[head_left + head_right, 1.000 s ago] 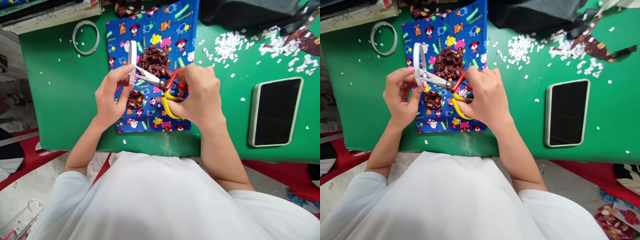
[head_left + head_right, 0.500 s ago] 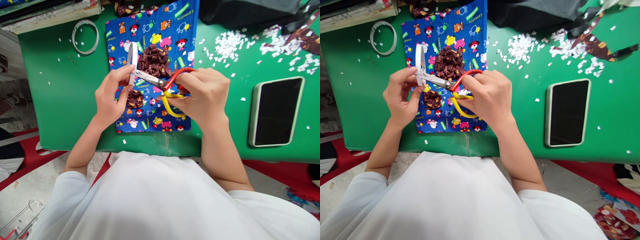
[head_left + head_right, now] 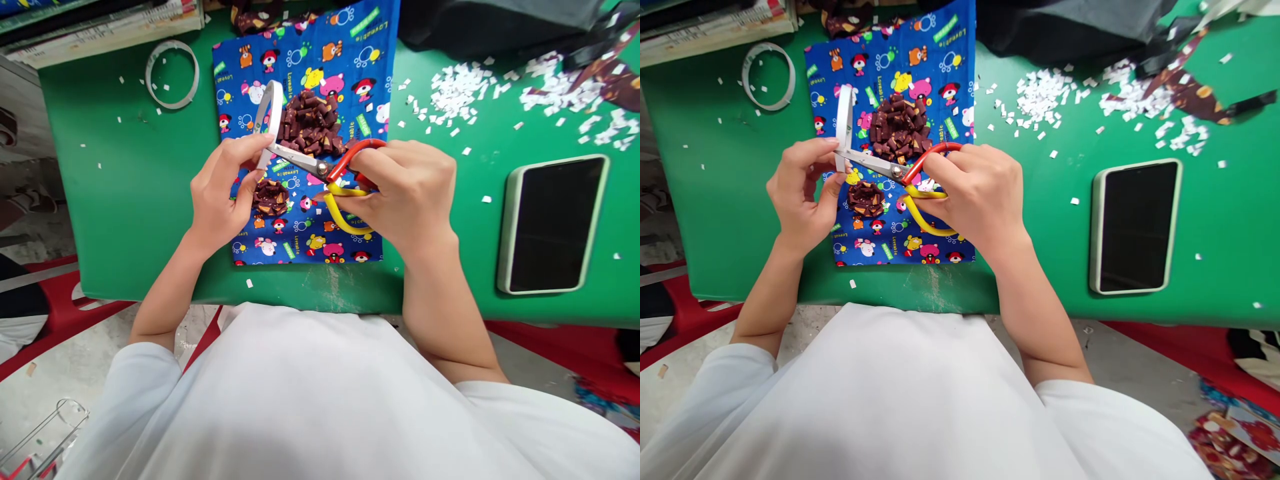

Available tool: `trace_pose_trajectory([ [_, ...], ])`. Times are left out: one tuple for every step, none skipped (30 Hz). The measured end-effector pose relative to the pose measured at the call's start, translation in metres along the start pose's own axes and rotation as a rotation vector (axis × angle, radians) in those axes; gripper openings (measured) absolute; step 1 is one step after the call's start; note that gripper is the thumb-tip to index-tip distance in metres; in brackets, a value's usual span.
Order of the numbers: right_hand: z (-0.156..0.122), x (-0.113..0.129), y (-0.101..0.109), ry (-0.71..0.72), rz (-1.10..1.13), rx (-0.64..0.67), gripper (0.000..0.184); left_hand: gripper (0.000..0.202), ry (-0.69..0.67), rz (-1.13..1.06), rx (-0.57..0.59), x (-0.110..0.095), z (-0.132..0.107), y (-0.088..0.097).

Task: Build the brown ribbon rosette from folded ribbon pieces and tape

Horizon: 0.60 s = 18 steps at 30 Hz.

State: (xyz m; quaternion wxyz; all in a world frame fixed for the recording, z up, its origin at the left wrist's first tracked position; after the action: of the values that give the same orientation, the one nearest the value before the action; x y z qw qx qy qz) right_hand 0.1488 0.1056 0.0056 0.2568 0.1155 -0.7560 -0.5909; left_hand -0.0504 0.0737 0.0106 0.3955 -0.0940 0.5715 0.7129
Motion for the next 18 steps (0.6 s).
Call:
trace_pose_trajectory([
  [0.0000, -0.0002, -0.0001, 0.003, 0.004, -0.001, 0.024, 0.030, -0.002, 0.001, 0.001, 0.0000, 0.0000, 0.0002],
  [0.0000, -0.0004, -0.0002, 0.005, 0.008, -0.002, 0.024, 0.030, -0.001, 0.004, 0.002, 0.0001, 0.0000, 0.0004],
  [0.0001, -0.0005, -0.0002, 0.005, 0.012, -0.003, 0.024, 0.030, 0.001, 0.009, 0.002, 0.0002, 0.0000, 0.0006],
  [0.0001, -0.0006, -0.0001, 0.005, 0.015, -0.004, 0.024, 0.030, 0.006, 0.015, 0.001, 0.0002, 0.0001, 0.0008],
  [0.0002, -0.0005, 0.0001, 0.006, 0.017, -0.006, 0.024, 0.030, 0.011, 0.021, 0.001, 0.0002, 0.0002, 0.0010],
  [0.0002, -0.0001, 0.0005, 0.006, 0.017, -0.011, 0.025, 0.030, 0.015, 0.028, 0.000, 0.0002, 0.0003, 0.0011],
  [0.0001, 0.0003, 0.0011, 0.007, 0.014, -0.016, 0.027, 0.031, 0.018, 0.034, -0.002, 0.0001, 0.0003, 0.0012],
  [0.0000, 0.0008, 0.0018, 0.007, 0.010, -0.021, 0.028, 0.030, 0.019, 0.038, -0.007, -0.0001, 0.0002, 0.0013],
  [0.0000, 0.0014, 0.0024, 0.006, 0.005, -0.021, 0.029, 0.029, 0.021, 0.040, -0.011, -0.0001, 0.0000, 0.0014],
  [0.0000, 0.0017, 0.0029, 0.000, -0.001, -0.018, 0.030, 0.028, 0.022, 0.040, -0.014, 0.0000, -0.0002, 0.0014],
  [-0.0001, 0.0018, 0.0032, -0.008, -0.006, -0.012, 0.030, 0.027, 0.024, 0.037, -0.014, 0.0003, -0.0005, 0.0012],
  [0.0000, 0.0017, 0.0032, -0.017, -0.009, -0.001, 0.031, 0.027, 0.028, 0.035, -0.011, 0.0006, -0.0007, 0.0011],
  [0.0000, 0.0015, 0.0031, -0.026, -0.010, 0.010, 0.031, 0.026, 0.033, 0.036, -0.005, 0.0010, -0.0008, 0.0008],
  [0.0000, 0.0013, 0.0029, -0.034, -0.009, 0.019, 0.032, 0.026, 0.039, 0.041, 0.001, 0.0012, -0.0008, 0.0007],
  [0.0001, 0.0010, 0.0026, -0.038, -0.006, 0.027, 0.032, 0.025, 0.044, 0.052, 0.003, 0.0010, -0.0006, 0.0011],
  [0.0001, 0.0008, 0.0023, -0.041, -0.002, 0.031, 0.033, 0.025, 0.044, 0.066, -0.001, 0.0001, -0.0002, 0.0019],
  [0.0001, 0.0006, 0.0019, -0.042, -0.001, 0.032, 0.033, 0.023, 0.034, 0.078, -0.010, -0.0016, 0.0005, 0.0031],
  [0.0001, 0.0005, 0.0014, -0.041, -0.001, 0.033, 0.033, 0.021, 0.013, 0.086, -0.024, -0.0042, 0.0012, 0.0047],
])
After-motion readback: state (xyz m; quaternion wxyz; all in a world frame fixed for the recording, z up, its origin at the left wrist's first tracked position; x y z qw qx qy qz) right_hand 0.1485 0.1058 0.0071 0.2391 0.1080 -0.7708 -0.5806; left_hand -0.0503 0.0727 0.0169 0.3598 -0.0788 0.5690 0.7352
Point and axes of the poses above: each hand's wrist, its own z-axis towards the middle knuckle, its own y-axis out of the back of the hand, x = y × z, the point moved 6 cm from there along z, towards the middle knuckle, and after that the axes turned 10 degrees about x, right-handed, at the moved point
